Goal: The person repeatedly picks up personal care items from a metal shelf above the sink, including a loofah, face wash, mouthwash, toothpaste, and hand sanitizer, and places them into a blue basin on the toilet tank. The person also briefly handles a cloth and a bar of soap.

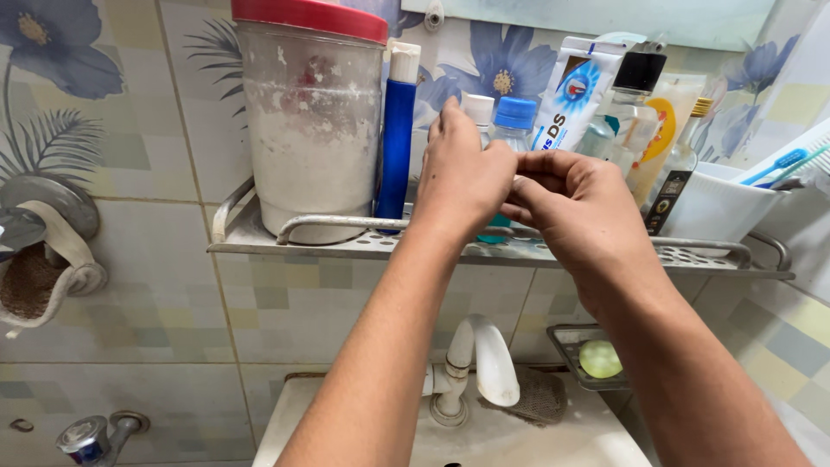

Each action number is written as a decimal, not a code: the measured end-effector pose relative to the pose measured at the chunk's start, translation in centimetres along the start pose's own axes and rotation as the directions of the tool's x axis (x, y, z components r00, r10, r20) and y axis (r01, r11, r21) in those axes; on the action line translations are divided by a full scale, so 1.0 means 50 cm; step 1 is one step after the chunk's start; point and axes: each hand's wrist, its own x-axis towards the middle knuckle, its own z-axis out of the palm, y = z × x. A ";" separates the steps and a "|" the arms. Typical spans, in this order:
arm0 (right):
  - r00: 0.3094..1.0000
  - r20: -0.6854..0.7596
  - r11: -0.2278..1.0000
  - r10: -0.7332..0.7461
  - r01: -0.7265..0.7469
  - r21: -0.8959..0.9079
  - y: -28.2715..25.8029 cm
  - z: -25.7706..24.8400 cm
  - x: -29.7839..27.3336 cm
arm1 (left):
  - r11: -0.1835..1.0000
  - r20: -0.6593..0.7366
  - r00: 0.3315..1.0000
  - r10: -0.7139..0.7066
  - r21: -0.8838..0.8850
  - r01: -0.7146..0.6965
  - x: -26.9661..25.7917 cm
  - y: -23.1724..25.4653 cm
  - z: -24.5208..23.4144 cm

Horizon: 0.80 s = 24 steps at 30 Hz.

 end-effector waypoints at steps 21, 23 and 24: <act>0.999 -0.032 0.999 0.036 -0.037 -0.024 0.000 0.008 -0.008 | 0.985 0.156 0.976 -0.154 0.103 0.139 -0.023 0.007 -0.011; 1.000 -0.025 1.000 0.018 -0.018 0.003 -0.002 0.005 -0.009 | 0.995 0.111 0.992 -0.067 0.078 0.058 -0.027 0.010 -0.013; 1.000 -0.021 1.000 0.009 -0.009 0.016 -0.004 0.004 -0.010 | 0.998 0.088 0.996 -0.023 0.068 0.017 -0.029 0.013 -0.014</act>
